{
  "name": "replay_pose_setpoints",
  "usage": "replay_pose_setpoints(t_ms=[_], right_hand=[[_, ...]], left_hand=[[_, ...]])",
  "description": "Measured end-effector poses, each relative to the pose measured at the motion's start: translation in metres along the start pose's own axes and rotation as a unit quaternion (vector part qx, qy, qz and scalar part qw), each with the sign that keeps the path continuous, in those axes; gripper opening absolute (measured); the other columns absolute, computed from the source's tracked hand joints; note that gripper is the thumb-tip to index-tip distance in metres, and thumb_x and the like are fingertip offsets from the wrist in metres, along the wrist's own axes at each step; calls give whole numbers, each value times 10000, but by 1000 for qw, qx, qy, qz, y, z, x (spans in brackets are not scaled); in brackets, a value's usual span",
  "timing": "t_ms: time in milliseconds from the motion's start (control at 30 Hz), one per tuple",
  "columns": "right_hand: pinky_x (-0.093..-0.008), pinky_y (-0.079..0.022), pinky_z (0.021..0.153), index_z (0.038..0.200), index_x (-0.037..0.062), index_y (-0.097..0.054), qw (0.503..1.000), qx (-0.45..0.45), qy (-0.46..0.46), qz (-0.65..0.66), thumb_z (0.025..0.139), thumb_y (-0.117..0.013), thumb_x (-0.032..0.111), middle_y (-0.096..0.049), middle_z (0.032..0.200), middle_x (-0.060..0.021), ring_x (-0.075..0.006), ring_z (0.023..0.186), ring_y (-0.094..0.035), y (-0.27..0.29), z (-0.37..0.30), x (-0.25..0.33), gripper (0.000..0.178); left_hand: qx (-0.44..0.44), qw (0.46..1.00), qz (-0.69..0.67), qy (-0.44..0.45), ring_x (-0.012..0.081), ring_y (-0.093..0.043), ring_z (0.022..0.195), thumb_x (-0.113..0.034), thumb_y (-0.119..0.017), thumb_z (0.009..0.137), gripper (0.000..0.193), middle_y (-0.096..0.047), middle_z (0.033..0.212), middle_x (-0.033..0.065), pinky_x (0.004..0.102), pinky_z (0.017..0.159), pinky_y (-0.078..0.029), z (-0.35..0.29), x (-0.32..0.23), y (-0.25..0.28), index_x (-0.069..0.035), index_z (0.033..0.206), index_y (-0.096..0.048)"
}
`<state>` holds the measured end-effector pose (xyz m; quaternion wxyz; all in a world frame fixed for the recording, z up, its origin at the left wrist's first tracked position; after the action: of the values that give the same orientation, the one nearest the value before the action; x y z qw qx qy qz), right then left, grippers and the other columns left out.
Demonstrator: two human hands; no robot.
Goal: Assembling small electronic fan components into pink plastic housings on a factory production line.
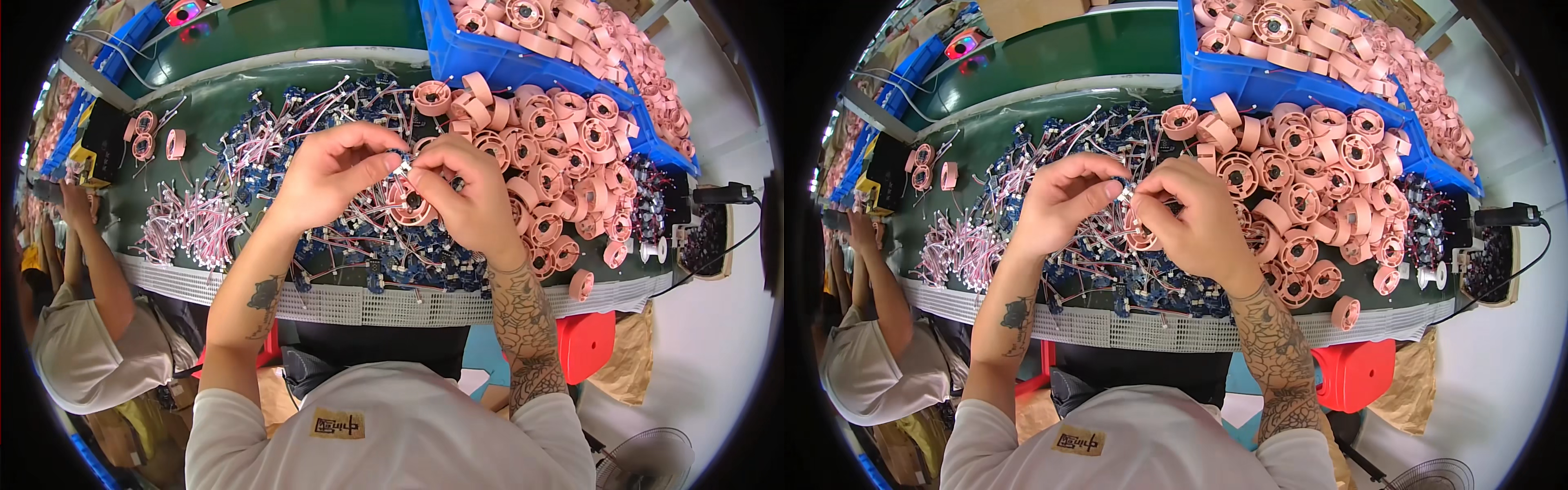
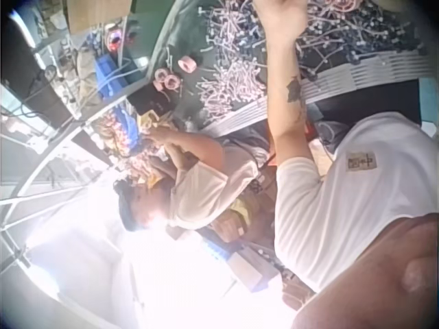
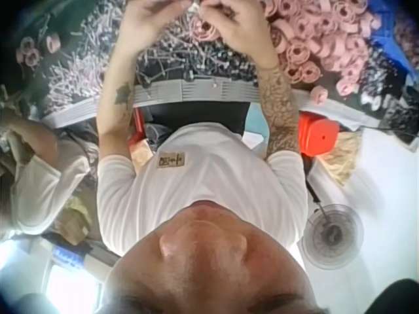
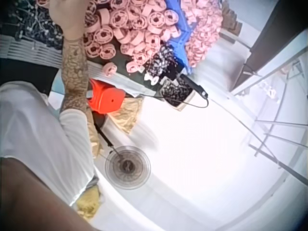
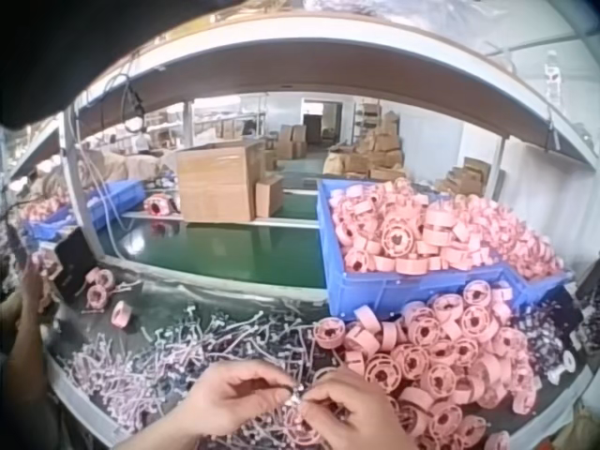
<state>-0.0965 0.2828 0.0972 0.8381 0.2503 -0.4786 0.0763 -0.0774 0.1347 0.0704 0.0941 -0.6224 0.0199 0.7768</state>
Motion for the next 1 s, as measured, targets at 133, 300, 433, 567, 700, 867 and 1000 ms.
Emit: replay_pose_setpoints(t_ms=[133,300,433,567,700,867,1000], right_hand=[[-351,-462,695,830,11,-661,1000,-3,13,-4,833,-698,80,-643,796,-82,-244,754,-596,-1,0,0,79],[-346,-468,691,833,5,-661,1000,0,12,-10,832,-697,60,-646,799,-80,-230,752,-599,-1,0,1,66],[-351,-468,694,837,5,-660,1000,-1,22,-4,834,-696,66,-643,799,-83,-236,757,-602,0,1,-2,70],[-357,-465,704,837,9,-659,999,3,28,-20,839,-693,79,-638,798,-89,-252,763,-602,-2,1,-3,77],[-361,-462,710,835,14,-658,999,4,31,-25,847,-688,94,-636,799,-90,-257,769,-599,-1,1,-1,87],[-361,-461,709,836,16,-657,999,6,30,-20,852,-683,99,-634,800,-91,-258,773,-598,-1,0,-3,89],[-364,-462,710,835,15,-656,999,11,32,-23,855,-679,99,-632,798,-91,-260,777,-599,-3,1,-3,89]], left_hand=[[-15,999,42,-11,77,-638,839,13,-683,916,152,-708,951,38,238,741,-532,-2,-3,3,14,1066,-706],[-34,991,114,-57,94,-664,836,7,-708,894,126,-731,951,64,247,737,-548,-1,-14,3,11,1017,-734],[-43,998,53,-12,95,-669,827,4,-706,898,139,-734,933,63,250,738,-551,-2,-7,2,12,1034,-734],[-49,997,60,-14,95,-669,827,-1,-706,900,140,-734,933,63,250,736,-551,-3,-5,4,12,1036,-733],[-50,995,85,-24,96,-667,820,-7,-709,898,141,-733,935,62,249,730,-549,-2,-6,4,12,1036,-732],[-57,994,92,-31,94,-664,817,-8,-711,896,135,-734,939,62,247,718,-545,-3,-7,3,9,1028,-734],[-57,991,118,-37,106,-669,827,-2,-710,889,139,-733,946,69,254,732,-546,-3,-7,4,6,1025,-737]])
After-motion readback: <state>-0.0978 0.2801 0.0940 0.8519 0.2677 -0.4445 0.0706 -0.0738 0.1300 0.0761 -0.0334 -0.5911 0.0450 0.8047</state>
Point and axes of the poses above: each hand's wrist, its own z-axis towards the middle knuckle, its own y-axis out of the back of the hand, x = y × z, the point moved 9 cm from there along z, towards the middle knuckle
